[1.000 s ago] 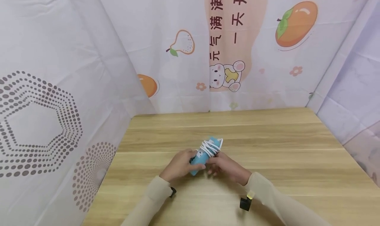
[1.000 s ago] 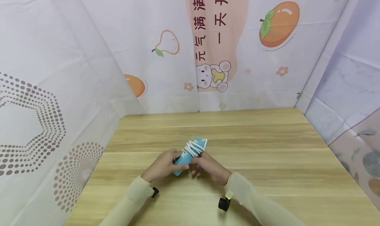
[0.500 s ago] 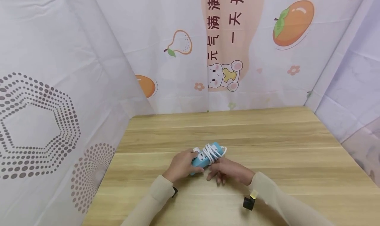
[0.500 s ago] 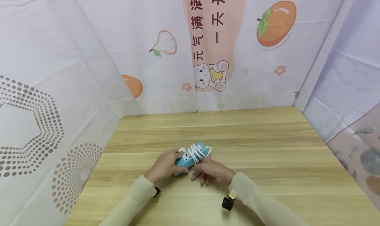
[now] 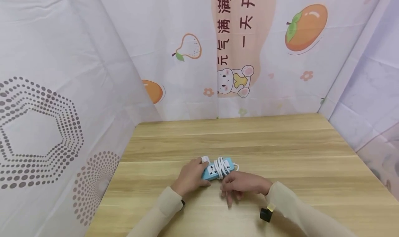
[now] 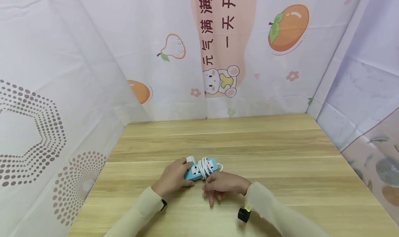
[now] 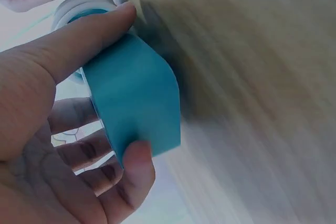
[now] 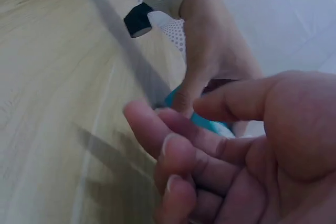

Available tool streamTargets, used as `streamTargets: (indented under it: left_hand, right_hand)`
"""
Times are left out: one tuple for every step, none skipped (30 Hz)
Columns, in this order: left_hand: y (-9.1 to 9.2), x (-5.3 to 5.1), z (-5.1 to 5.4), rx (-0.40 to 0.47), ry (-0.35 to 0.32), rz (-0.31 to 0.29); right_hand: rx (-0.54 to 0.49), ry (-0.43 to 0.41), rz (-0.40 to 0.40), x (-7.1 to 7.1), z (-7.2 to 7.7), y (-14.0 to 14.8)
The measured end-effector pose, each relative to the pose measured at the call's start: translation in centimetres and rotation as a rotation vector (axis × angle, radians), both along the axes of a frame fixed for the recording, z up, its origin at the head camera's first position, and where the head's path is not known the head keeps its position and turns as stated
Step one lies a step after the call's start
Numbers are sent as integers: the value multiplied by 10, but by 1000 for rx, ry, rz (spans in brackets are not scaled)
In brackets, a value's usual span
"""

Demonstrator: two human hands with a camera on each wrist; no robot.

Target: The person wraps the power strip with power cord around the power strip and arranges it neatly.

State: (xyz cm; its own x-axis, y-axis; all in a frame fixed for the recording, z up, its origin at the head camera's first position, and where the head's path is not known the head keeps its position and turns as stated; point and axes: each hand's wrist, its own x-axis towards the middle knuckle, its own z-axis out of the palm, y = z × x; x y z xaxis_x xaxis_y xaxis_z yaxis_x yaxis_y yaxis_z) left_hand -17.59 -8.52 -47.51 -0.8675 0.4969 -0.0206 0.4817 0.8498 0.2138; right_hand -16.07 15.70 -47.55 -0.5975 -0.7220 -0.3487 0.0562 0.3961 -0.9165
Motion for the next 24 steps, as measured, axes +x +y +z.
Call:
streamTargets:
  left_hand:
    - [0, 1, 0, 1, 3, -7]
    - [-1, 1, 0, 8, 4, -14]
    - [-1, 2, 0, 20, 4, -22]
    - [-2, 2, -1, 31, 0, -29]
    - [-3, 2, -1, 42, -5, -37]
    - [-4, 2, -1, 53, -12, -44]
    - [-5, 1, -2, 66, -23, -51]
    - [-6, 0, -3, 78, -32, -57]
    - [-7, 0, -4, 90, -44, -59]
    - [-9, -1, -6, 100, -59, -59]
    - [-10, -2, -7, 109, -74, -55]
    - [-11, -3, -7, 120, -85, -52]
    - [-12, -3, -8, 129, -97, -46]
    - [-13, -4, -8, 134, -108, -39]
    - [-14, -3, -8, 138, -117, -31]
    - [-15, -3, -7, 141, -124, -25]
    - [-16, -3, -6, 143, -129, -21]
    - [-17, -3, -5, 145, -131, -19]
    - [-18, -3, -4, 146, -134, -16]
    - [-19, -4, -4, 150, -132, -19]
    - [-20, -4, -2, 164, -133, -21]
    - [-21, -4, -1, 173, -126, -25]
    - [-23, -5, -1, 181, -115, -31]
    - [-25, -6, 1, 194, -107, -37]
  right_hand:
    - [-8, -3, 14, 0, 1, 1]
    - [-12, -1, 25, -1, 3, 3]
    - [-17, 1, 32, -2, 4, 4]
    - [-24, 7, 37, -3, 6, 5]
    - [-29, 14, 43, -4, 7, 6]
    - [-36, 18, 46, -5, 9, 7]
    - [-40, 23, 49, -7, 11, 9]
    - [-43, 29, 48, -9, 13, 10]
    - [-46, 32, 47, -10, 15, 11]
    - [-47, 38, 44, -12, 17, 12]
    - [-50, 44, 40, -14, 19, 13]
    - [-55, 50, 32, -16, 20, 14]
    - [-57, 60, 20, -18, 21, 15]
    - [-59, 71, 3, -20, 22, 16]
    - [-63, 82, -16, -22, 22, 17]
    - [-68, 100, -36, -23, 23, 18]
    - [-71, 119, -59, -25, 24, 19]
    - [-70, 141, -87, -27, 25, 20]
    - [-67, 163, -115, -28, 27, 21]
    - [-61, 189, -140, -30, 28, 22]
    - [-56, 219, -165, -31, 29, 23]
    - [-48, 253, -187, -33, 31, 24]
    - [-29, 293, -212, -34, 32, 25]
    - [-9, 346, -230, -35, 32, 26]
